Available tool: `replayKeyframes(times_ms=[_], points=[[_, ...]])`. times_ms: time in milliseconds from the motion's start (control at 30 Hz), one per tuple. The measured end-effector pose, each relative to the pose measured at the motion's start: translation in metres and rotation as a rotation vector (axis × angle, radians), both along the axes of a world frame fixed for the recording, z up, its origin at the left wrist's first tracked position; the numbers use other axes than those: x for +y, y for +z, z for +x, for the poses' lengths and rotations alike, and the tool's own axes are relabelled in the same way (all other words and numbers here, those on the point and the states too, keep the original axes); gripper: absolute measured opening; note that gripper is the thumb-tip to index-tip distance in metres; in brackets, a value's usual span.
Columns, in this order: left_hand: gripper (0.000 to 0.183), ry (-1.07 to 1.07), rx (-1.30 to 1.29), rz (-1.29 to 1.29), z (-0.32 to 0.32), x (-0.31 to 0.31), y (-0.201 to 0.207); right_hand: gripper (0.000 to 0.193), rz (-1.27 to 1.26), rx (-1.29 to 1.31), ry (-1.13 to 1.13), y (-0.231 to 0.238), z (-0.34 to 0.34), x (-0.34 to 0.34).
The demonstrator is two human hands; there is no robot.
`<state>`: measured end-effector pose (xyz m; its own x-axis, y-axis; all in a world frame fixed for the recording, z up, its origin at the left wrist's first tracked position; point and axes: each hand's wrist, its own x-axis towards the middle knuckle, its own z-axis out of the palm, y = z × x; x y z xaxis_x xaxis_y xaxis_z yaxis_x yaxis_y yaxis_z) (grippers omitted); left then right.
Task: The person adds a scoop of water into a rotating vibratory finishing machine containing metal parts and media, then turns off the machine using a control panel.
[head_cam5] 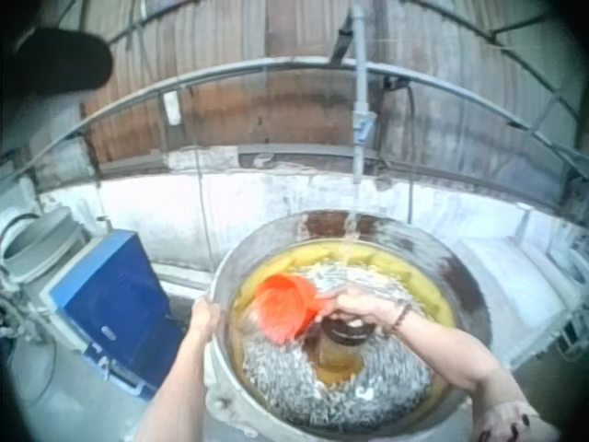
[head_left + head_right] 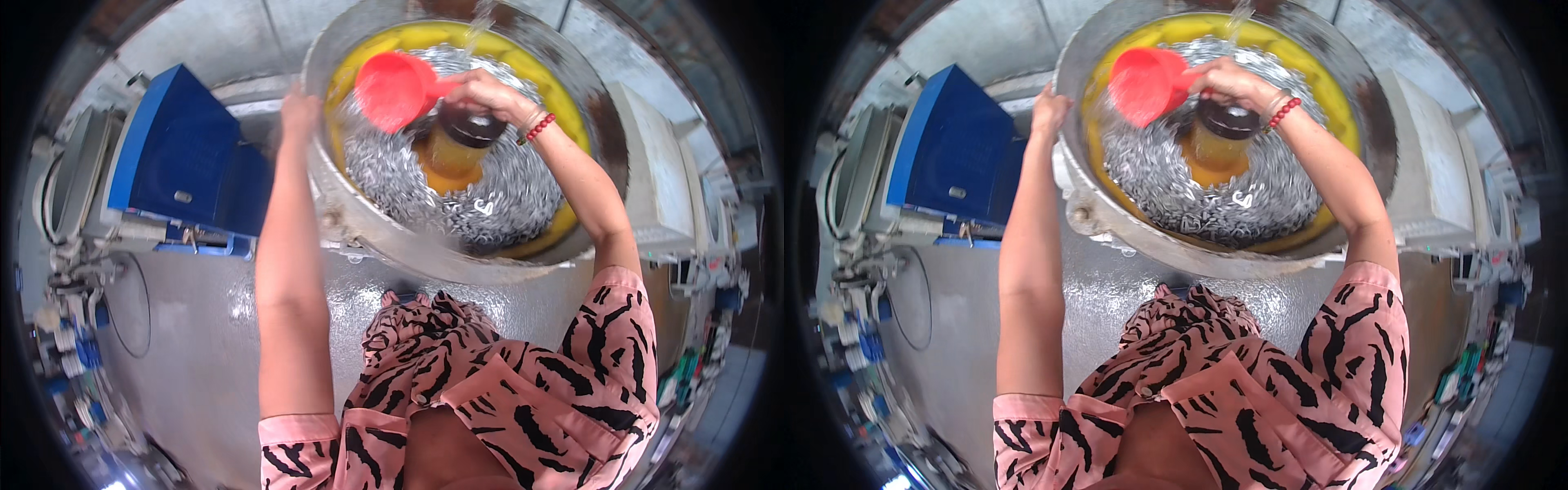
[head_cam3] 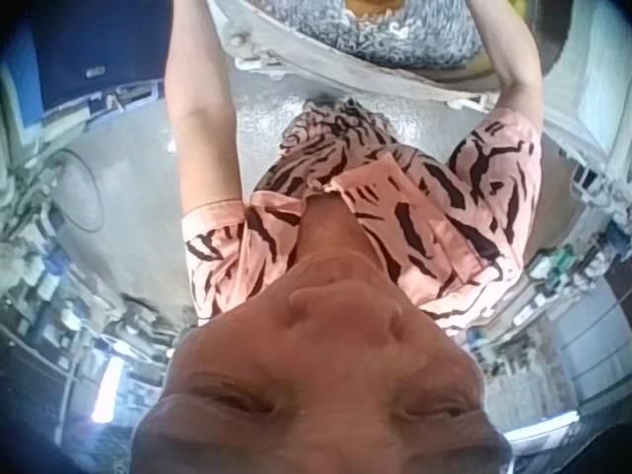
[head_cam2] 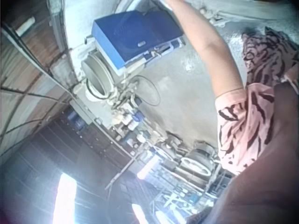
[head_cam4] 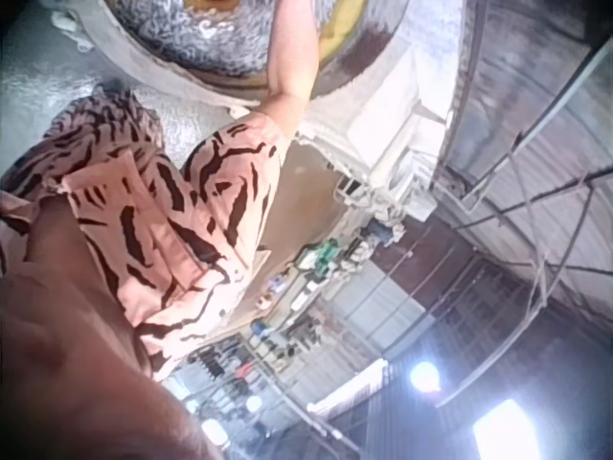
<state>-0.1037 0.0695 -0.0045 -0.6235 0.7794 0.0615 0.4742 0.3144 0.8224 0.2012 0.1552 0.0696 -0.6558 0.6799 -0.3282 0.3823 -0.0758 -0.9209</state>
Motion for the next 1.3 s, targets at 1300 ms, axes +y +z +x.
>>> replayKeyframes(times_ms=[1300], points=[[0.040,0.077,-0.001,0.041,0.027,-0.008,0.024,0.009,-0.319,0.513,-0.709,0.008,0.055,0.156]])
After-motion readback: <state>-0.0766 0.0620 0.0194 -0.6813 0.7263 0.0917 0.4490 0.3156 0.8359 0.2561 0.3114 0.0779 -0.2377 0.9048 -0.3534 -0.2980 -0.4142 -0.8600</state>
